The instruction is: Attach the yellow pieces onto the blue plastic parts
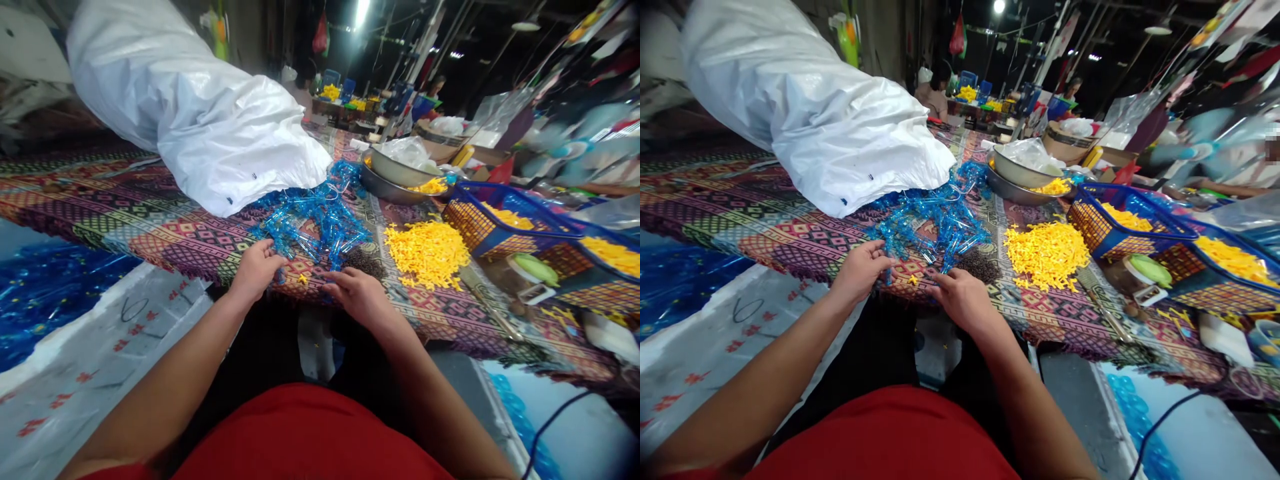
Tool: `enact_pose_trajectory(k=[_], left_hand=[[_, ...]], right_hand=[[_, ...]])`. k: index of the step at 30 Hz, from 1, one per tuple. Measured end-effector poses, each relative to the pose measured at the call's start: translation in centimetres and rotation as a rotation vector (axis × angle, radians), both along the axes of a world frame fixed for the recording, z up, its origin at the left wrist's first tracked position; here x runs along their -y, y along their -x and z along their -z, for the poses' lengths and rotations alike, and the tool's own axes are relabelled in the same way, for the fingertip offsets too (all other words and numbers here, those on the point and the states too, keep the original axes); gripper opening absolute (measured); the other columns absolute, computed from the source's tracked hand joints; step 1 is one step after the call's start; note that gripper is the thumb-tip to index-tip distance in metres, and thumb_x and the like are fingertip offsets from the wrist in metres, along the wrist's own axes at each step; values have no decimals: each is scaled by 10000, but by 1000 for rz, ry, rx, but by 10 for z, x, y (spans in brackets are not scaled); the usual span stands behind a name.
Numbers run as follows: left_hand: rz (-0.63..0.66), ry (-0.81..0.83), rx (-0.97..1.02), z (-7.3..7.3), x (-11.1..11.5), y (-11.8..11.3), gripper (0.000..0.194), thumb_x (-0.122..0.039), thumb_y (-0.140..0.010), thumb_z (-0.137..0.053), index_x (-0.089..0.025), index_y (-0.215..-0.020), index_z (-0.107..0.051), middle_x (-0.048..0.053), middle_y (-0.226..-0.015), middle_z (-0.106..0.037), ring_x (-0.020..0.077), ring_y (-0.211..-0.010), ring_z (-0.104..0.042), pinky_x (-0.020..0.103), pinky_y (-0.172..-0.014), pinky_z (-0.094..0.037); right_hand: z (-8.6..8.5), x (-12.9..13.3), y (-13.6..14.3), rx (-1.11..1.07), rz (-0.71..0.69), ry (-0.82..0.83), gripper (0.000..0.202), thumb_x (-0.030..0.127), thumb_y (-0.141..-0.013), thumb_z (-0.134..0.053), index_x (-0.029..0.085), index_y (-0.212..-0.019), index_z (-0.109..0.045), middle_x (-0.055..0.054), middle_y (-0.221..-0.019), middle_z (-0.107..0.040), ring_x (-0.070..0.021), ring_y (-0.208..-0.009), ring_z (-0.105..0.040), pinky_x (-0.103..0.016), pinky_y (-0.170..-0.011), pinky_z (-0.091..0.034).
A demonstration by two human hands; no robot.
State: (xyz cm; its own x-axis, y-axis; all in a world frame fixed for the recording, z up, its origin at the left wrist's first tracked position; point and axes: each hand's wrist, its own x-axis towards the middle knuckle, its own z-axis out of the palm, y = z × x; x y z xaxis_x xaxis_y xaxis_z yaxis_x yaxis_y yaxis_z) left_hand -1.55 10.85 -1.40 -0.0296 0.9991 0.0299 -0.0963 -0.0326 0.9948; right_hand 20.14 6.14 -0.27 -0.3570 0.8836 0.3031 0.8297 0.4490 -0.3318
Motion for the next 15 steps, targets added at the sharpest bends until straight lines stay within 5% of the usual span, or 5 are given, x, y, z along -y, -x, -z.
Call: enact_pose_trajectory(k=[4,15], left_hand=[[38,22,23,1,1,0,243,-157,-610,-624,-151,-838,-539,-77,-549,-498,100,-451,-541,187,-414,-389],[22,25,35,2,1,0,240,-146,-606,-618,-159,-834,-545,-68,-538,-514,107,-440,-545,184,-396,-388]], right_hand=[[0,6,12,163,66,-58,264,371,-852,-499,236,-1009,-663,-78,-829,-611,-202,-762,-589,-272,-618,-435],[9,4,-9,-171,82,-4,212,231,-791,-555,233,-958,-685,-32,-779,-551,-141,-643,-546,-258,-605,-446]])
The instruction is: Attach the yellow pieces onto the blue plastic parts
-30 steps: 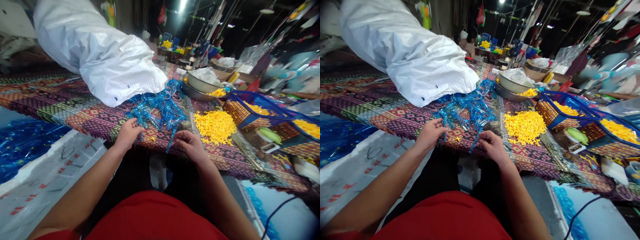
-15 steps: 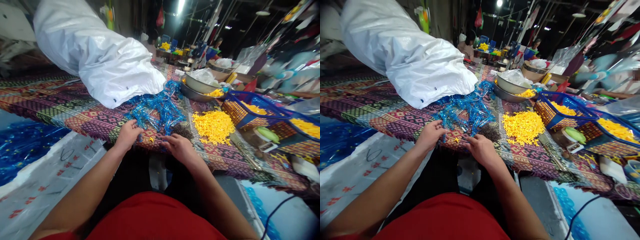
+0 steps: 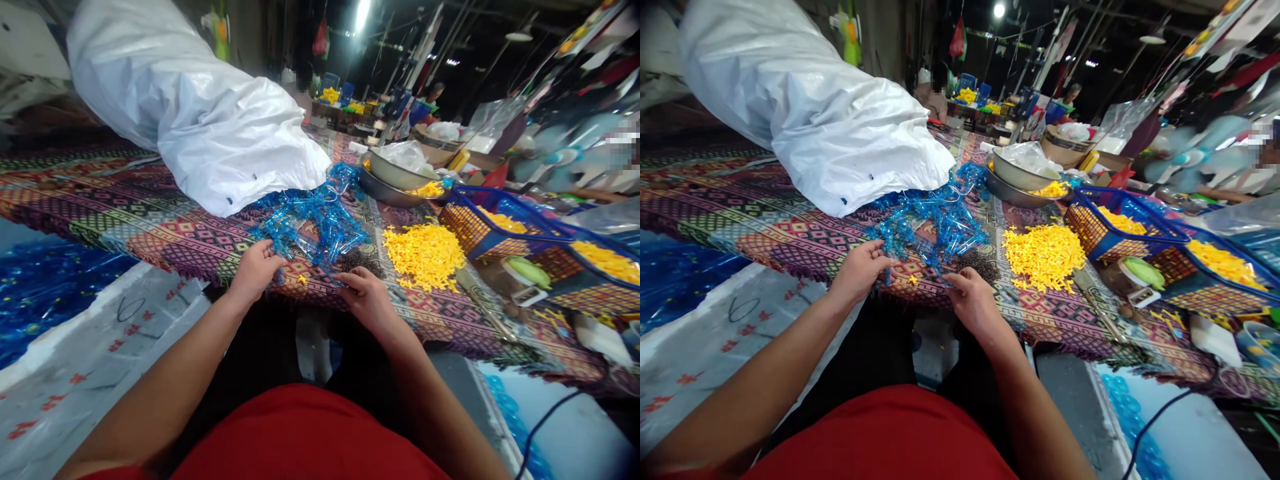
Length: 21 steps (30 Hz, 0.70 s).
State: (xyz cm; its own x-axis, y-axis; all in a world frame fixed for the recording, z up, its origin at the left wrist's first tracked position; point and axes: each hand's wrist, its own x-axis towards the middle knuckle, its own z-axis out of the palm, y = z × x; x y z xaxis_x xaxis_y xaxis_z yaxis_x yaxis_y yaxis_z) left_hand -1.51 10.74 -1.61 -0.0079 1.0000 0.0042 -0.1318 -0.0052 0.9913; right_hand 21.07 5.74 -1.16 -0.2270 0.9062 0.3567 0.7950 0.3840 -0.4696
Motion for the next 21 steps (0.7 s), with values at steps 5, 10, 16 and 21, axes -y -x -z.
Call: enact_pose_trajectory(k=[5,10,16,21], left_hand=[[-8,-11,4,1,-1,1,276,-143,-595,-638,-156,-858,-554,-78,-530,-485,92,-424,-516,180,-394,-373],[5,-28,-10,3,-2,2,280,-137,-606,-634,-153,-872,-551,-74,-548,-481,96,-440,-523,188,-411,-386],[-47,-38,-50,3,-2,2,275,-130,-588,-651,-151,-847,-561,-74,-546,-478,86,-462,-512,176,-426,-364],[4,-45,-36,4,-3,1,246,-141,-616,-628,-161,-846,-543,-77,-553,-476,91,-462,-530,179,-423,-372]], right_hand=[[2,-3,-4,-47,-6,-12,236,191,-770,-550,220,-970,-673,-30,-776,-546,-148,-668,-547,-262,-601,-444],[-1,1,-10,-41,-20,-120,286,163,-800,-511,215,-1058,-622,-44,-836,-549,-161,-744,-548,-275,-659,-458],[-4,9,-24,381,-102,-231,324,110,-822,-429,188,-1078,-611,-101,-892,-563,-219,-818,-496,-340,-722,-443],[-2,11,-31,365,-66,-299,335,112,-839,-398,183,-1106,-586,-103,-909,-551,-218,-839,-482,-342,-736,-441]])
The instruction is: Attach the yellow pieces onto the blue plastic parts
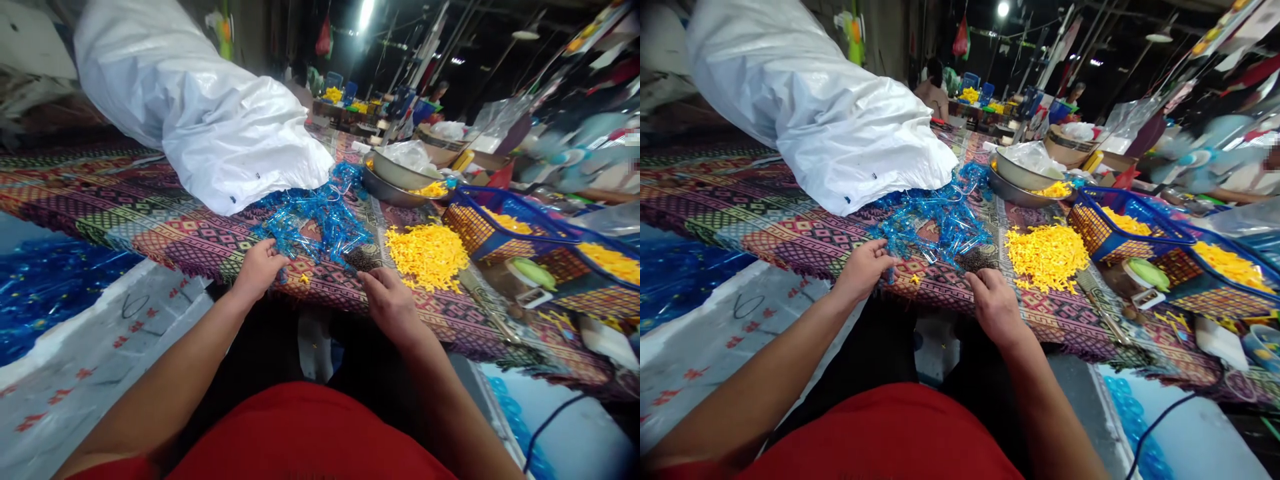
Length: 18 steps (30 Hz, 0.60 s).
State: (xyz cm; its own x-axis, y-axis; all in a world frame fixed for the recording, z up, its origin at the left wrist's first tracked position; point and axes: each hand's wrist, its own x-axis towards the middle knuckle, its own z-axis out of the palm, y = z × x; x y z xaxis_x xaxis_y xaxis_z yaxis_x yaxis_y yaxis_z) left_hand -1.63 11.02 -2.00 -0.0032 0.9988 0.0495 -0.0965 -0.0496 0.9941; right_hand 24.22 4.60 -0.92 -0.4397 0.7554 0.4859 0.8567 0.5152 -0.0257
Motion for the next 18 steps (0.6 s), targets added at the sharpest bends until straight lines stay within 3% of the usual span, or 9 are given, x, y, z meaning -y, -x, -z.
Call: enact_pose_trajectory(k=[5,9,12,15,18], left_hand=[[0,7,-31,1,1,1,254,-150,-627,-621,-160,-866,-535,-80,-544,-467,105,-438,-540,194,-404,-389],[-14,9,-20,0,1,0,276,-146,-612,-631,-163,-872,-539,-79,-548,-483,106,-450,-554,188,-408,-399],[9,51,47,-5,4,-1,281,-142,-613,-615,-158,-883,-536,-71,-536,-511,117,-426,-552,204,-396,-418],[65,78,168,-12,7,3,268,-116,-607,-603,-139,-863,-530,-36,-611,-571,116,-436,-562,222,-408,-452],[195,106,319,-20,11,10,221,-110,-619,-602,-122,-827,-530,15,-724,-619,129,-504,-605,245,-458,-493]], right_hand=[[5,4,-10,2,15,1,303,127,-850,-404,163,-1083,-595,-99,-883,-559,-210,-816,-492,-327,-718,-445],[11,8,-40,-218,221,-102,255,194,-840,-465,182,-1040,-621,-81,-852,-567,-195,-773,-532,-331,-707,-463],[18,9,-74,-354,394,-60,198,255,-794,-543,181,-937,-659,-69,-810,-608,-207,-761,-569,-347,-702,-475],[24,10,-98,-279,498,46,183,302,-772,-565,176,-837,-681,-73,-760,-629,-220,-727,-576,-357,-670,-473],[23,7,-91,-138,538,-40,229,326,-800,-531,173,-878,-681,-90,-795,-615,-224,-742,-553,-363,-687,-458]])
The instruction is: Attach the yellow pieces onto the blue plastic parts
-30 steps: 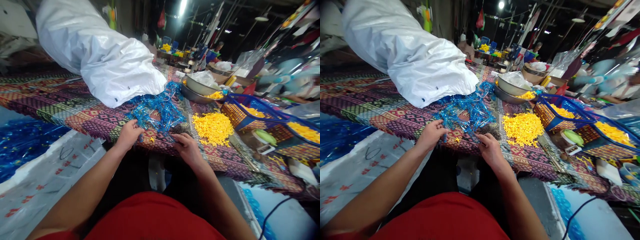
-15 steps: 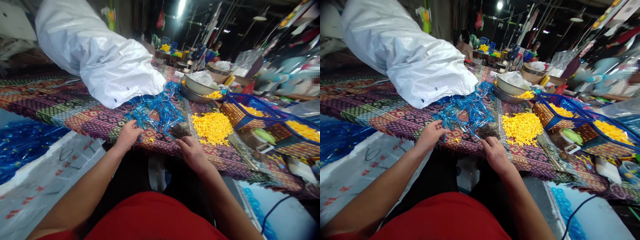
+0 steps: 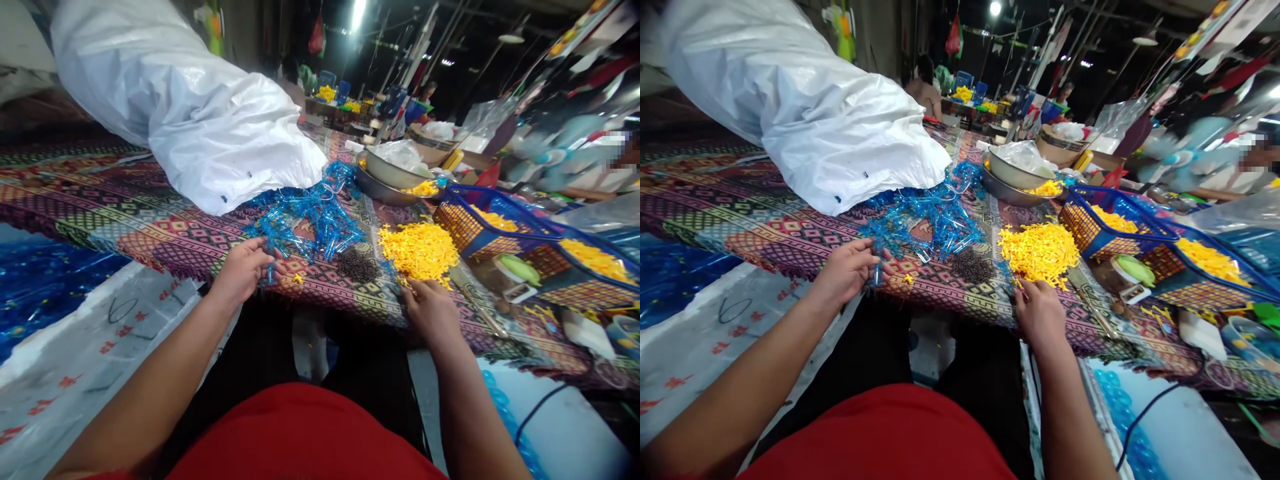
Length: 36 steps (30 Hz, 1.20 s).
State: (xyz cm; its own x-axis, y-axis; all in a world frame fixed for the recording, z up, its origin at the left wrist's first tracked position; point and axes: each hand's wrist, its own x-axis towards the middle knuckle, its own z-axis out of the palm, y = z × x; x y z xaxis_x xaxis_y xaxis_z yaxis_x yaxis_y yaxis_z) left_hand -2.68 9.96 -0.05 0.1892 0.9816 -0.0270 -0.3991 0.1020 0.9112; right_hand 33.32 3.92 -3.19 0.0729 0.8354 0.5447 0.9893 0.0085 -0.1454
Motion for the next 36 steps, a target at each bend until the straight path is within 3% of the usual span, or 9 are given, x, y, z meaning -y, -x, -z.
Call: enact_pose_trajectory(k=[3,6,10,13,21,26,32,36], left_hand=[[44,24,88,-5,5,3,184,-157,-656,-607,-112,-821,-539,35,-725,-630,158,-544,-632,270,-480,-513],[11,74,97,-7,13,-2,193,-206,-683,-611,-111,-833,-538,28,-673,-616,174,-523,-632,271,-436,-505],[34,104,55,-4,27,-7,178,-216,-698,-603,-113,-822,-526,17,-645,-595,177,-495,-626,253,-396,-486],[51,110,24,0,37,-9,142,-224,-712,-580,-129,-784,-503,7,-651,-584,171,-476,-620,246,-381,-474],[30,183,4,6,49,-12,121,-213,-712,-559,-141,-768,-480,-6,-674,-566,147,-451,-605,225,-364,-449],[21,204,18,6,54,-13,159,-205,-687,-577,-138,-800,-488,5,-707,-568,144,-450,-604,236,-367,-463],[23,211,38,7,59,-14,105,-157,-703,-554,-121,-784,-498,17,-709,-568,156,-521,-628,283,-474,-524],[37,231,49,8,61,-17,85,-134,-709,-544,-122,-770,-486,12,-705,-562,177,-543,-639,316,-502,-536]], right_hand=[[-8,-10,41,21,-162,-94,234,306,-844,-484,179,-919,-667,-84,-842,-606,-208,-790,-534,-331,-723,-448],[-16,-26,95,64,-468,68,232,240,-880,-442,199,-877,-670,-63,-843,-619,-179,-812,-517,-276,-737,-429],[-21,-43,140,233,-578,244,241,197,-877,-440,220,-977,-658,-69,-875,-619,-196,-835,-484,-273,-726,-397],[-23,-51,147,299,-584,316,259,189,-870,-453,234,-1045,-638,-67,-869,-614,-201,-829,-476,-273,-718,-377],[-31,-53,158,330,-525,330,234,237,-893,-423,195,-857,-650,-72,-853,-592,-192,-836,-500,-258,-688,-367],[-35,-47,180,296,-695,319,212,268,-886,-453,217,-1010,-616,-71,-907,-602,-188,-846,-499,-260,-712,-373],[-22,-53,177,225,-683,328,171,158,-854,-464,161,-897,-629,-77,-813,-587,-179,-789,-499,-257,-695,-375],[-17,-53,167,160,-681,290,224,148,-877,-411,177,-954,-620,-61,-796,-565,-163,-748,-490,-245,-668,-373]])
